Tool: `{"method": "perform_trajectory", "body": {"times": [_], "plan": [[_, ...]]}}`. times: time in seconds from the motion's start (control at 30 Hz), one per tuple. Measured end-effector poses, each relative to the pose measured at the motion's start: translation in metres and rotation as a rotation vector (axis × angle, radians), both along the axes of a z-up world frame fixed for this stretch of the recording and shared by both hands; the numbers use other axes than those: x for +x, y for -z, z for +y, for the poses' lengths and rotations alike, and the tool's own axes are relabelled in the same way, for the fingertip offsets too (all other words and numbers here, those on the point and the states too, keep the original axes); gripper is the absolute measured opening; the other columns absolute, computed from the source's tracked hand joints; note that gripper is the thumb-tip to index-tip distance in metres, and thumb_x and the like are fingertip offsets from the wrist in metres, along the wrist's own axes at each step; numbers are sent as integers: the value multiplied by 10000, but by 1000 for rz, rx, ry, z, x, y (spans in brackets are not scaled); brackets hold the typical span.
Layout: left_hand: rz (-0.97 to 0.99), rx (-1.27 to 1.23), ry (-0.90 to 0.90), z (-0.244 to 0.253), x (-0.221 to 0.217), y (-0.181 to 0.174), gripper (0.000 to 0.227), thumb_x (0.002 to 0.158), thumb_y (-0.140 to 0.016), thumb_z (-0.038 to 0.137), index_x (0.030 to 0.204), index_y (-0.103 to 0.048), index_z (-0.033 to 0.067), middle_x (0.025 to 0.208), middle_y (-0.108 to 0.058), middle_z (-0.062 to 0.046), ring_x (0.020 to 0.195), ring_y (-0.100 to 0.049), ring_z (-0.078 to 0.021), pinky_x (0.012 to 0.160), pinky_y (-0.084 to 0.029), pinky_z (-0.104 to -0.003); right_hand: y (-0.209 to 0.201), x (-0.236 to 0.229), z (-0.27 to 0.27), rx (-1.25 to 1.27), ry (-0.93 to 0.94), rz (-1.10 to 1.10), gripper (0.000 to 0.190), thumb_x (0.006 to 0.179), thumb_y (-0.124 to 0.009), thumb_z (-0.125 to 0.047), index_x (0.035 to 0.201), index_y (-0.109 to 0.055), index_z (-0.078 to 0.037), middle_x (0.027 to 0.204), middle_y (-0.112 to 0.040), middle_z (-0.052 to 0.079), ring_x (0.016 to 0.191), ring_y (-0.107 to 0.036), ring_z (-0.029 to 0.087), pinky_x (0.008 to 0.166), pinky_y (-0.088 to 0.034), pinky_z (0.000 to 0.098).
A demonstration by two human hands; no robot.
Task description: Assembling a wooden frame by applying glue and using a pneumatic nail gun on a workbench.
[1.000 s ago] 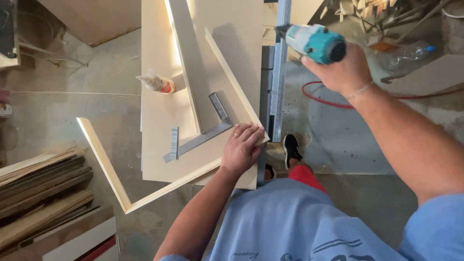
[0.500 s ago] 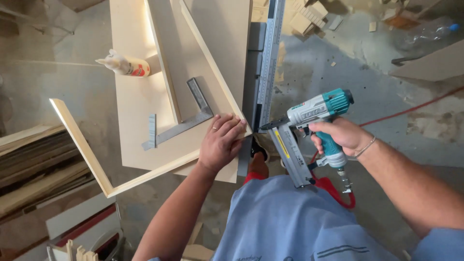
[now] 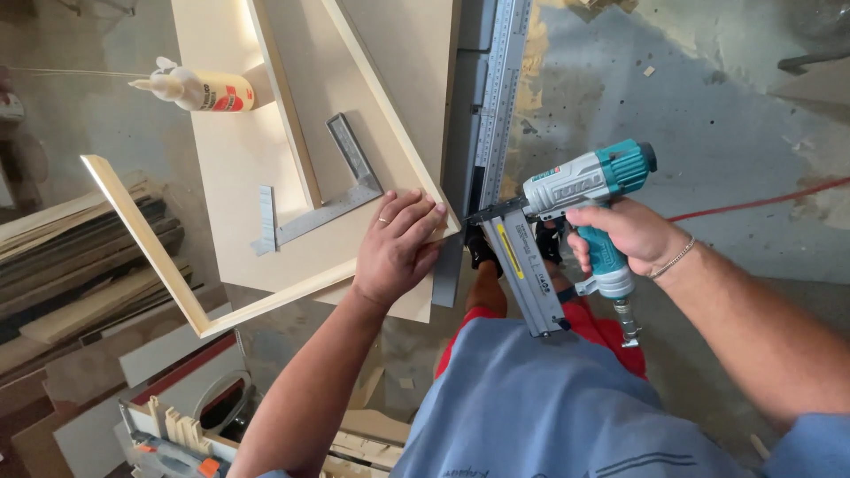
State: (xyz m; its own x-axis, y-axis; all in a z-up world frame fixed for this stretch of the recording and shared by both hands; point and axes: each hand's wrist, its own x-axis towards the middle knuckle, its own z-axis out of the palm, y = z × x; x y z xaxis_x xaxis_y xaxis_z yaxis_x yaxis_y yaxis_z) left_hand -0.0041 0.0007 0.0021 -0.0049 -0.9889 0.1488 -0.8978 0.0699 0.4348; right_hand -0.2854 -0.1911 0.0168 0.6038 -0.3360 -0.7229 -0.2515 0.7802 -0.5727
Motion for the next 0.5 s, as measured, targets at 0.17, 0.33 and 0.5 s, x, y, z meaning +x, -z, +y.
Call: {"method": "perform_trajectory", "body": {"times": [0.17, 0.33, 0.5], "plan": [[4, 0, -3, -1, 0, -1, 453, 949, -700, 320, 1377, -670, 174, 1286, -683, -78, 1289, -603, -328, 1204, -341, -513, 2, -1, 5, -3, -11, -32, 390, 940, -656, -204, 628, -604, 24, 482, -523, 166, 416, -626, 289, 393, -584, 464], [-8, 2, -10, -1, 0, -1, 446, 940, -709, 315, 1364, -681, 180, 1282, -687, -72, 1294, -605, -318, 1201, -347, -510, 8, -3, 11, -25, -25, -46, 399, 948, -655, -209, 624, -601, 18, 484, -526, 171, 414, -623, 295, 392, -586, 474], [-28, -18, -23, -3, 1, -8, 463, 921, -716, 330, 1361, -676, 194, 1286, -682, -52, 1297, -603, -302, 1202, -354, -511, 18, -11, -5, -76, 72, -71, 288, 939, -623, -145, 719, -619, 41, 570, -570, 192, 496, -658, 308, 461, -594, 481]]}}
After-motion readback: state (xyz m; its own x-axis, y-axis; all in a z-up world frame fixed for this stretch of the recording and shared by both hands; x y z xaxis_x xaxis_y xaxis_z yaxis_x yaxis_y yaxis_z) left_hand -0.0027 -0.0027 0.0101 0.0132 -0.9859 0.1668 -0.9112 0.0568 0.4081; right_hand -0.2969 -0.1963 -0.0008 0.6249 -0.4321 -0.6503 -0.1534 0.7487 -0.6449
